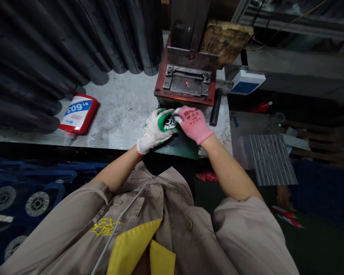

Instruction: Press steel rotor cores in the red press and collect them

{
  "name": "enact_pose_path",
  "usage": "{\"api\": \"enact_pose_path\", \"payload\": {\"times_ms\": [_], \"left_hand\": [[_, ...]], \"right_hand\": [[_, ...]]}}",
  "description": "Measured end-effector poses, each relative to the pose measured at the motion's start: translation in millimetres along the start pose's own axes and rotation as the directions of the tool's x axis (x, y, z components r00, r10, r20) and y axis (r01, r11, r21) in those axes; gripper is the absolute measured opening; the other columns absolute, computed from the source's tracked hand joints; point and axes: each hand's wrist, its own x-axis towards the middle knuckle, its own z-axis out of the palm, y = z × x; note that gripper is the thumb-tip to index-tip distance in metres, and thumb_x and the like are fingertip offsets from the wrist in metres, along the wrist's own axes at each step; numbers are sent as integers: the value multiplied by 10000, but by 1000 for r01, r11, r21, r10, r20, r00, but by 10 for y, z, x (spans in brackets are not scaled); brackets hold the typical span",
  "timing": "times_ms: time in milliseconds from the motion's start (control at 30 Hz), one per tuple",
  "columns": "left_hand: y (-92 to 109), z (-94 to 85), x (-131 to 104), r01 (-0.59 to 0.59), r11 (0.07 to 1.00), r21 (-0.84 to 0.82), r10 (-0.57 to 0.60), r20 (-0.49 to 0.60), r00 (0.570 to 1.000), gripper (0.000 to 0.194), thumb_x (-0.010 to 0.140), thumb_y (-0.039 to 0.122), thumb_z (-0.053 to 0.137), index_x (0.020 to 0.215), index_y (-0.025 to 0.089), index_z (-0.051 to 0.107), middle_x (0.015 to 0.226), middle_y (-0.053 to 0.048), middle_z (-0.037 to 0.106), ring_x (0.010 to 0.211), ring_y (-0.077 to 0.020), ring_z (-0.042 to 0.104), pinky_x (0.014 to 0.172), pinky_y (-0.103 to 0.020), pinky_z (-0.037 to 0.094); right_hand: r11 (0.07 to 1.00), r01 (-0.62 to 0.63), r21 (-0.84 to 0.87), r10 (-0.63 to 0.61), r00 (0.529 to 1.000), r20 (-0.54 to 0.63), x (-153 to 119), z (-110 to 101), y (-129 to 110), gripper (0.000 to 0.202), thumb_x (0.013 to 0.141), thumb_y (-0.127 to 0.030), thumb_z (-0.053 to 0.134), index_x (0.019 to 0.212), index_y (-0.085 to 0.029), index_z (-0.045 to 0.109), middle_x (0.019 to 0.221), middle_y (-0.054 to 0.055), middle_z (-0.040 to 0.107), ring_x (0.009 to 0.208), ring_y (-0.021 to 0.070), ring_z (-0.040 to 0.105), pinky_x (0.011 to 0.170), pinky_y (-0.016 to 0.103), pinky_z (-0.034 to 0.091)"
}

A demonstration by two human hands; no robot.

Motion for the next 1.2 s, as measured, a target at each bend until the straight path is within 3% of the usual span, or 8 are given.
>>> {"api": "enact_pose_path", "payload": {"times_ms": [100,200,333,433,633,833,967,1200], "left_hand": [[-35,-60,33,-98,995,-35,101,80,992,772,837,642,768,1461,212,617,1443,-124,653,1385,-327,574,1239,-486,421],[-44,-77,33,-100,993,-58,104,70,992,797,837,671,765,1462,202,607,1451,-131,642,1397,-330,561,1248,-486,418],[-48,-87,9,-18,995,-102,20,27,999,901,789,794,749,1459,206,618,1456,-160,597,1356,-340,579,1174,-485,495],[-69,-161,13,-72,981,-179,82,50,995,906,805,847,693,1447,211,636,1446,-154,627,1359,-339,588,1194,-495,479],[-59,-238,7,-155,966,-207,180,105,978,785,908,787,620,1463,232,607,1474,-117,658,1472,-317,526,1298,-517,365],[26,-77,6,-54,999,8,53,81,995,724,855,572,758,1470,232,584,1511,-115,628,1451,-324,547,1303,-523,356],[43,-91,21,-85,996,5,83,121,989,648,870,437,707,1472,236,575,1511,-87,635,1470,-296,534,1331,-493,314],[34,-136,36,-72,997,-29,75,113,991,636,855,486,746,1428,238,625,1484,-96,649,1445,-319,558,1301,-524,369]], "right_hand": [[989,122,-80,-104,973,206,42,39,-90,342,1060,-237,453,1242,-127,720,1242,162,749,1129,284,675,953,375,471],[963,216,-160,-153,929,336,70,-241,-181,337,1067,-244,482,1277,-135,722,1260,159,750,1165,299,683,973,388,491],[978,-51,-203,62,997,45,131,-658,-180,426,1096,-431,488,1388,-186,678,1346,142,706,1214,336,657,962,436,525],[946,-242,-215,219,968,-126,294,-677,-59,505,1058,-502,559,1307,-87,704,1374,226,643,1251,408,602,964,492,512],[987,-140,-80,112,953,-281,355,-434,131,533,1082,-579,428,1178,-156,739,1173,169,691,1148,349,611,937,487,496],[999,-30,-33,31,999,28,-73,-196,-178,369,1080,-292,422,1289,-210,715,1279,130,715,1157,298,645,950,407,493],[993,32,-110,-1,962,273,-96,-55,-502,395,997,-73,418,1237,-159,720,1302,176,713,1178,295,670,873,367,478],[985,82,-151,-12,911,412,37,-355,-570,374,1039,-117,412,1231,-137,733,1227,184,759,1134,301,712,842,371,489]]}}
